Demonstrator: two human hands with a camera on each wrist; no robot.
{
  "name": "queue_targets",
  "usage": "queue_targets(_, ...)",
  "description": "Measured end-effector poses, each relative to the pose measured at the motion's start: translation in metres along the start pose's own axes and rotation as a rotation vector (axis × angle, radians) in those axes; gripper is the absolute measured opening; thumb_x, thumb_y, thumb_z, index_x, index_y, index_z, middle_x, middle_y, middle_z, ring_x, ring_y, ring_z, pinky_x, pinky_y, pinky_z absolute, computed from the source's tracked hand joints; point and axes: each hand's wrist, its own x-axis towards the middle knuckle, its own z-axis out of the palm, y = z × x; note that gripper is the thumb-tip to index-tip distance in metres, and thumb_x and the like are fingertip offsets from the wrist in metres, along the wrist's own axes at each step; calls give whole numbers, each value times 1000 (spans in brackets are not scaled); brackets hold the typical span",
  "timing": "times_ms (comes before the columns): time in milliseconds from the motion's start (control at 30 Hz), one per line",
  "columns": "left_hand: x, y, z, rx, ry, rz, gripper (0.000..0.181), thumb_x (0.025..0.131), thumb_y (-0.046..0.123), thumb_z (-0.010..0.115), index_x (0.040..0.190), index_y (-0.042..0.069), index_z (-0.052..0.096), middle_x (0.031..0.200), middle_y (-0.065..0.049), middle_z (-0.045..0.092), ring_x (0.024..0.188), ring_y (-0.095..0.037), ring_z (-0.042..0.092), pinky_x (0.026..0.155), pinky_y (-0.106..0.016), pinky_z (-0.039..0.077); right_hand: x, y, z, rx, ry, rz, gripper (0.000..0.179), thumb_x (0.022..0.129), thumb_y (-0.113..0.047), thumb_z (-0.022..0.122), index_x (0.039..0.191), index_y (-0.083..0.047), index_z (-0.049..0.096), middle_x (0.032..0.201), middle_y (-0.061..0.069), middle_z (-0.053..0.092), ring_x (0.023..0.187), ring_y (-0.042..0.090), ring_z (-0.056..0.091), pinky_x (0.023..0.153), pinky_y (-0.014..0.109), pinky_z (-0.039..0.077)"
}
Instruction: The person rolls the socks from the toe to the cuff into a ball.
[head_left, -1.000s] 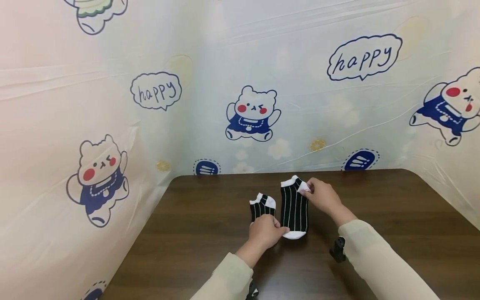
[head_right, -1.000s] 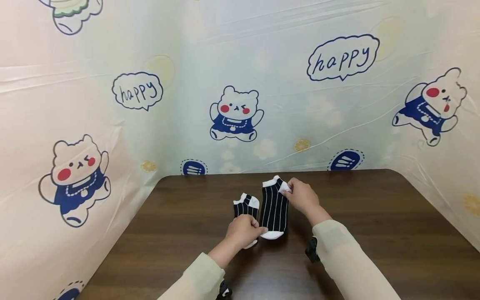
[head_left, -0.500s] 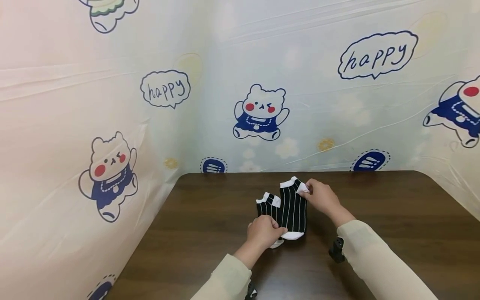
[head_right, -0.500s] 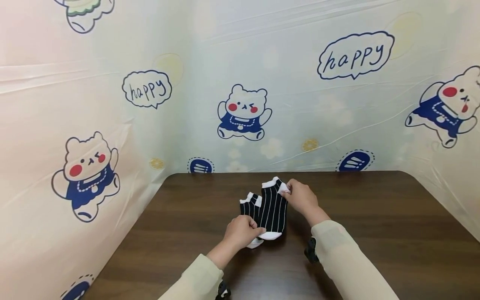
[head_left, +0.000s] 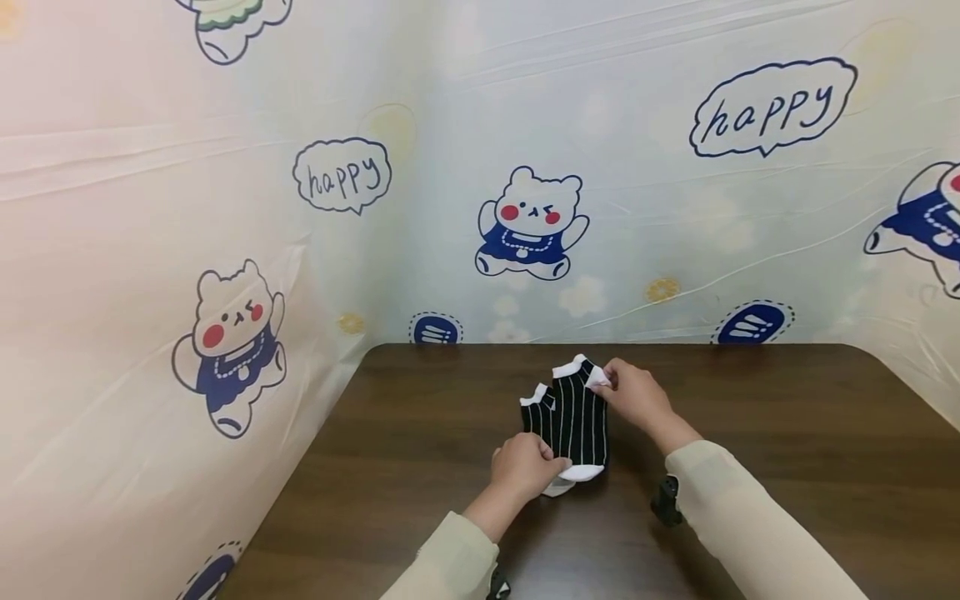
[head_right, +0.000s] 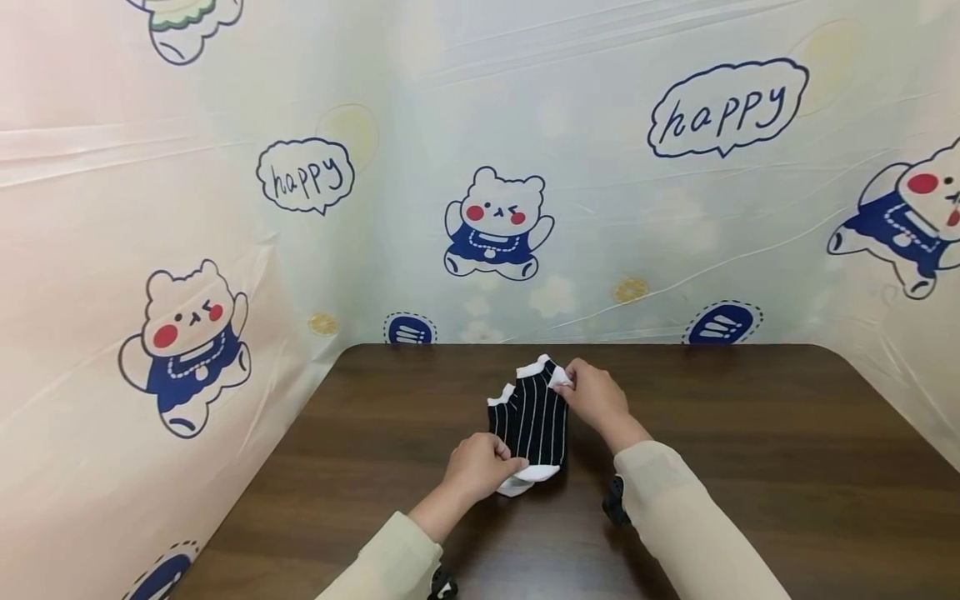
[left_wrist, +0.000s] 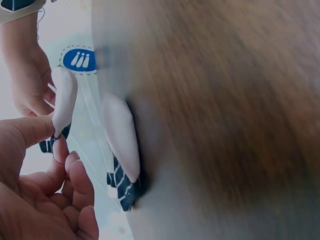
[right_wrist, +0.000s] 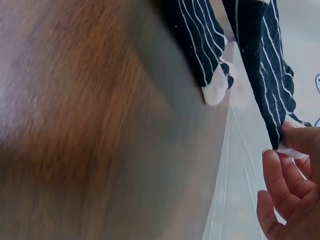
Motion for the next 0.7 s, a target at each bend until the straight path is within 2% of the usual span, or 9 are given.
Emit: queue_targets(700, -4, -22, -8, 6, 19, -40, 30, 78, 35, 78, 61, 18, 61, 60, 12, 53, 59, -8, 50, 72, -38, 41, 12, -14, 27, 6, -23, -33, 21, 88, -22, 69, 93, -7, 55, 72, 2, 52, 61, 19, 48, 53, 33, 37)
